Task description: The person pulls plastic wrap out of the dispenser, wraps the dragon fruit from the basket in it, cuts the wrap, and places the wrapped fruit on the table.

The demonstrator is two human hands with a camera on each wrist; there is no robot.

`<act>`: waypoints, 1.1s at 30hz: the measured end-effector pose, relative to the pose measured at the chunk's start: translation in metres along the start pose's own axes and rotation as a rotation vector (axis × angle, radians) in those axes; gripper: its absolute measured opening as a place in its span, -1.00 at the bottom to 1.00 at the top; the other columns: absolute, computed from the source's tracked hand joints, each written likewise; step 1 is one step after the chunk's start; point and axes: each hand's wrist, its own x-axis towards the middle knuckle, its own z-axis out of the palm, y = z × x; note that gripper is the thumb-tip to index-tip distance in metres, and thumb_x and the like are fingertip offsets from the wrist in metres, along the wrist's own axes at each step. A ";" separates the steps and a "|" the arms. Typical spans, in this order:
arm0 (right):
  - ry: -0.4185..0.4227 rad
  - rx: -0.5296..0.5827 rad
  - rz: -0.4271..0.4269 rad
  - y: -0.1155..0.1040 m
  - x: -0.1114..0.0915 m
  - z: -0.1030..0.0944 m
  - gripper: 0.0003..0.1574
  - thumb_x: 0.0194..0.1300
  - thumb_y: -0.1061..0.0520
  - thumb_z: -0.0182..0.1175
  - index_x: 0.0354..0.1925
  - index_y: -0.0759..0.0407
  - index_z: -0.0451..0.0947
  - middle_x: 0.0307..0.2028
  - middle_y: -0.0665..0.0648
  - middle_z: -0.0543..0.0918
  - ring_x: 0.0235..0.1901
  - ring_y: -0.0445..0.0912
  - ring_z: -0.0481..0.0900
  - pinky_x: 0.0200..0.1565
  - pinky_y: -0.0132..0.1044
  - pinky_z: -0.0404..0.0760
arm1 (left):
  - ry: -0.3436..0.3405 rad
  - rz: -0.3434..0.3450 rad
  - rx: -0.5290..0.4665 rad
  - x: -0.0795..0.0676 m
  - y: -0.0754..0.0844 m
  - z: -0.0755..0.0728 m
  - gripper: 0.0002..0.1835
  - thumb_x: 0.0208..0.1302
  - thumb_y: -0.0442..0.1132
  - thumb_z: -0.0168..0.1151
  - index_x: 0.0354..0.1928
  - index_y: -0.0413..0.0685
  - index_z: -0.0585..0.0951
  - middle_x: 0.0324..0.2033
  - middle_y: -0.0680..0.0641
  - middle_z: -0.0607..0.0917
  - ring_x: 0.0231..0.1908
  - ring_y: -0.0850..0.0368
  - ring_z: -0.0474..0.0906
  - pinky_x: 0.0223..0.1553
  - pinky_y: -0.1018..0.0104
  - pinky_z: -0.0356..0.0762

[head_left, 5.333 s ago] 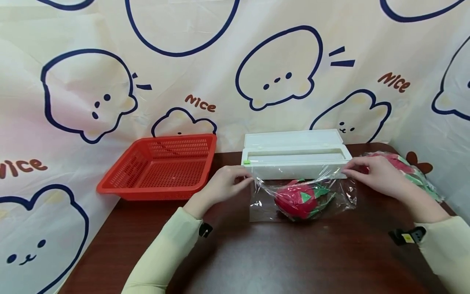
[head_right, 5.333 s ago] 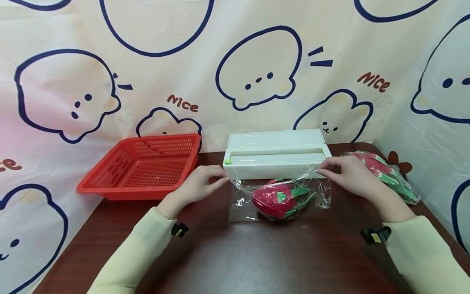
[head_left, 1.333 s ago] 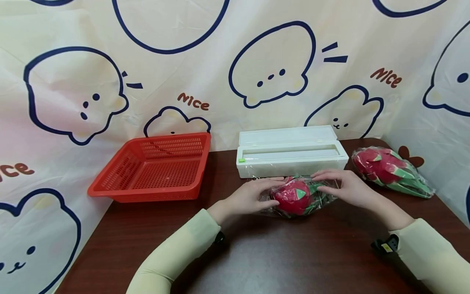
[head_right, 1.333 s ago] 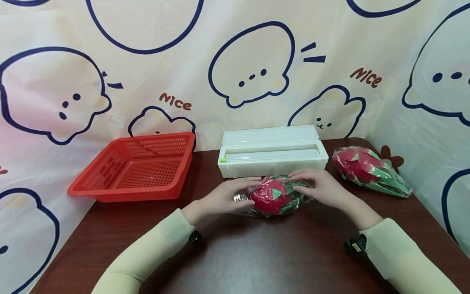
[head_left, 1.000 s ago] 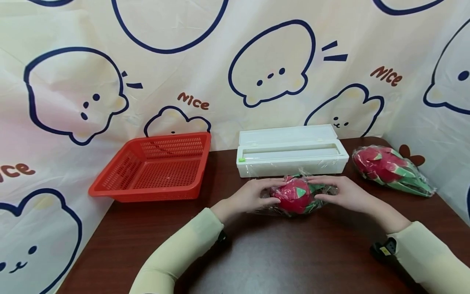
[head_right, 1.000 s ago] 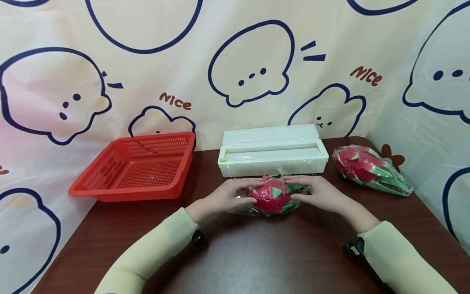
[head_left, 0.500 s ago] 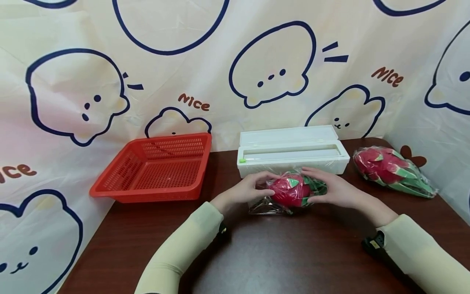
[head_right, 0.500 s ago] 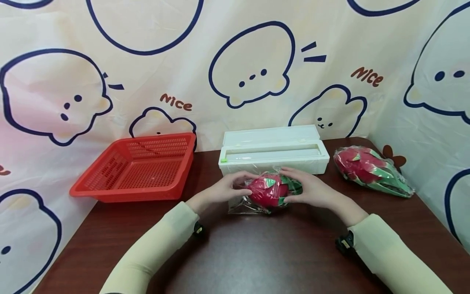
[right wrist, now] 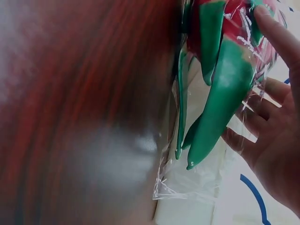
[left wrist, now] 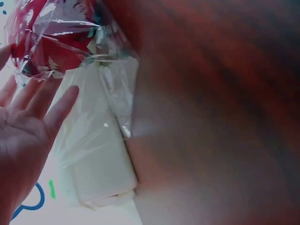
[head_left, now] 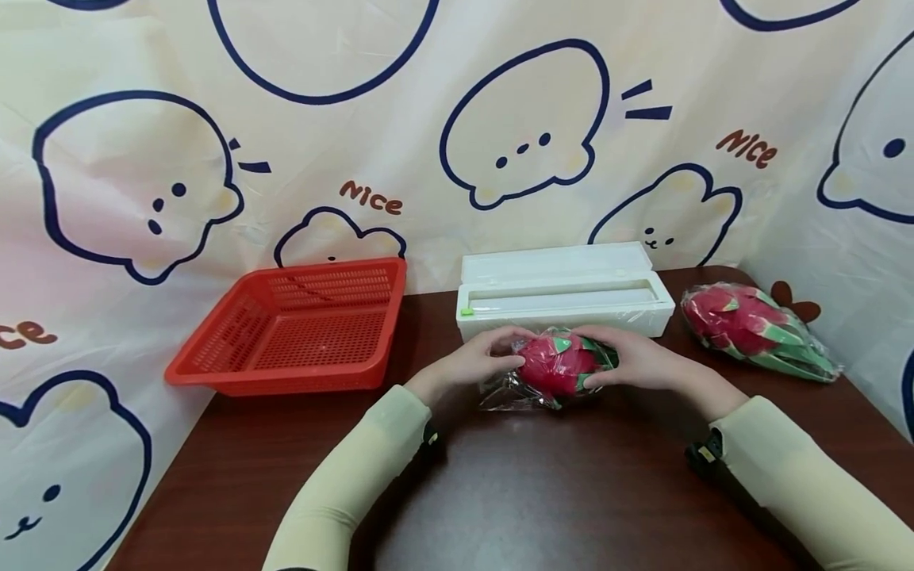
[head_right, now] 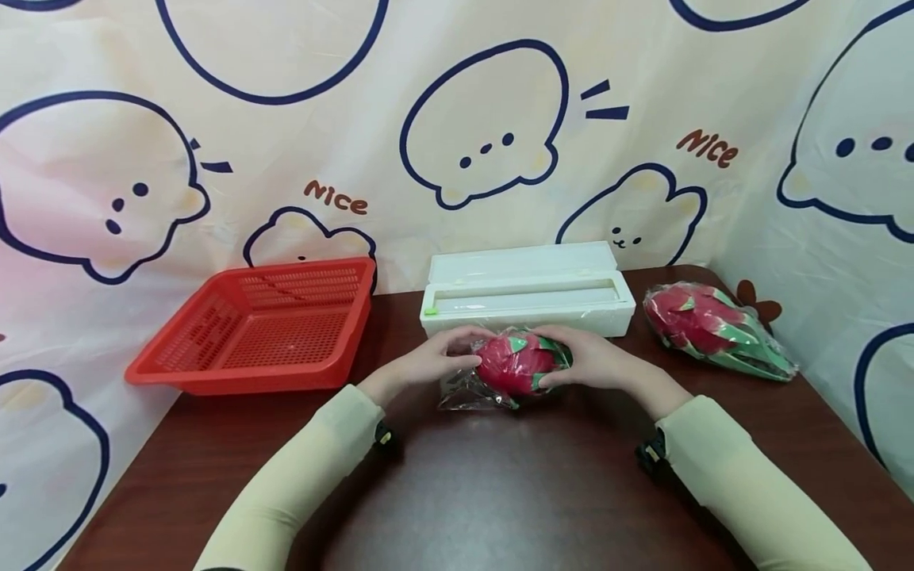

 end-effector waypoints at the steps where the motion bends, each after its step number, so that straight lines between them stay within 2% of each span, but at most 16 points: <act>1: 0.000 0.004 -0.002 0.001 0.001 0.000 -0.04 0.06 -0.16 0.46 0.34 0.07 0.34 0.20 0.20 0.48 0.13 0.14 0.43 0.07 0.17 0.47 | 0.005 -0.010 0.027 0.000 0.001 -0.001 -0.55 0.40 -0.20 0.18 0.29 -0.01 0.45 0.21 -0.03 0.52 0.18 0.13 0.45 0.15 0.21 0.41; 3: -0.004 0.013 -0.006 0.002 0.004 -0.002 -0.06 0.06 -0.15 0.46 0.33 0.06 0.36 0.18 0.17 0.49 0.12 0.12 0.44 0.06 0.14 0.48 | 0.027 -0.025 0.113 -0.001 0.002 -0.004 -0.54 0.40 -0.14 0.18 0.30 0.02 0.45 0.21 0.00 0.52 0.19 0.12 0.44 0.16 0.18 0.40; 6: -0.019 0.021 -0.011 0.003 0.009 -0.002 -0.09 0.07 -0.15 0.45 0.33 0.06 0.38 0.17 0.16 0.51 0.11 0.10 0.46 0.07 0.12 0.49 | 0.100 -0.023 0.279 -0.005 0.004 -0.008 -0.53 0.37 -0.08 0.21 0.29 0.05 0.46 0.20 0.03 0.53 0.21 0.14 0.42 0.19 0.17 0.38; 8: -0.032 0.029 -0.005 0.003 0.010 -0.003 -0.10 0.09 -0.15 0.44 0.33 0.07 0.38 0.18 0.16 0.51 0.11 0.10 0.46 0.08 0.12 0.49 | 0.152 0.011 0.356 -0.007 0.006 -0.009 -0.53 0.35 -0.09 0.25 0.27 0.03 0.48 0.19 0.04 0.53 0.21 0.15 0.41 0.18 0.18 0.39; 10: -0.042 0.035 0.007 0.003 0.012 -0.004 -0.11 0.11 -0.15 0.43 0.33 0.07 0.38 0.18 0.17 0.51 0.11 0.11 0.47 0.07 0.10 0.50 | 0.174 0.069 0.396 -0.009 0.009 -0.008 -0.53 0.34 -0.13 0.26 0.25 0.01 0.48 0.18 0.03 0.54 0.21 0.18 0.42 0.18 0.22 0.40; 13: -0.049 0.048 0.027 0.001 0.014 -0.005 -0.11 0.12 -0.16 0.42 0.34 0.08 0.38 0.18 0.20 0.51 0.10 0.11 0.47 0.04 0.07 0.53 | 0.139 0.136 0.383 -0.010 0.011 -0.004 -0.47 0.30 -0.12 0.30 0.29 0.02 0.45 0.21 0.04 0.51 0.21 0.20 0.40 0.13 0.25 0.44; 15: -0.048 0.047 0.037 0.000 0.015 -0.006 -0.11 0.12 -0.16 0.42 0.34 0.09 0.38 0.18 0.21 0.51 0.08 0.11 0.48 0.03 0.06 0.54 | 0.094 0.145 0.377 -0.009 0.013 0.000 -0.38 0.27 -0.05 0.33 0.34 0.05 0.40 0.26 0.04 0.46 0.23 0.19 0.36 0.13 0.25 0.44; 19: -0.043 0.035 0.047 0.000 0.018 -0.006 -0.11 0.13 -0.16 0.40 0.34 0.11 0.38 0.16 0.21 0.52 0.06 0.09 0.49 0.03 0.05 0.54 | 0.055 0.100 0.400 -0.007 0.014 0.006 -0.14 0.14 0.07 0.42 0.44 0.11 0.26 0.33 0.04 0.37 0.26 0.17 0.30 0.14 0.26 0.42; 24: -0.025 0.032 0.039 0.000 0.019 -0.004 -0.13 0.16 -0.17 0.39 0.34 0.09 0.38 0.16 0.20 0.53 0.06 0.07 0.49 0.04 0.05 0.53 | 0.055 0.069 0.475 -0.002 0.013 0.012 0.08 -0.03 0.08 0.53 0.49 0.11 0.12 0.32 0.02 0.36 0.25 0.15 0.29 0.17 0.23 0.39; 28: 0.008 0.027 0.027 0.002 0.020 -0.001 -0.12 0.15 -0.16 0.39 0.36 0.08 0.37 0.18 0.21 0.52 0.08 0.09 0.48 0.06 0.08 0.51 | 0.058 0.043 0.538 0.001 0.013 0.015 0.16 -0.09 0.07 0.58 0.50 0.12 0.06 0.30 -0.02 0.36 0.24 0.11 0.28 0.17 0.18 0.39; 33: 0.049 0.002 0.057 0.000 0.018 0.002 -0.02 0.11 -0.20 0.41 0.37 0.16 0.32 0.19 0.27 0.49 0.12 0.14 0.45 0.11 0.15 0.44 | 0.076 0.022 0.642 0.006 0.014 0.019 0.16 -0.11 0.06 0.58 0.47 0.12 0.05 0.27 -0.03 0.35 0.23 0.08 0.26 0.14 0.15 0.43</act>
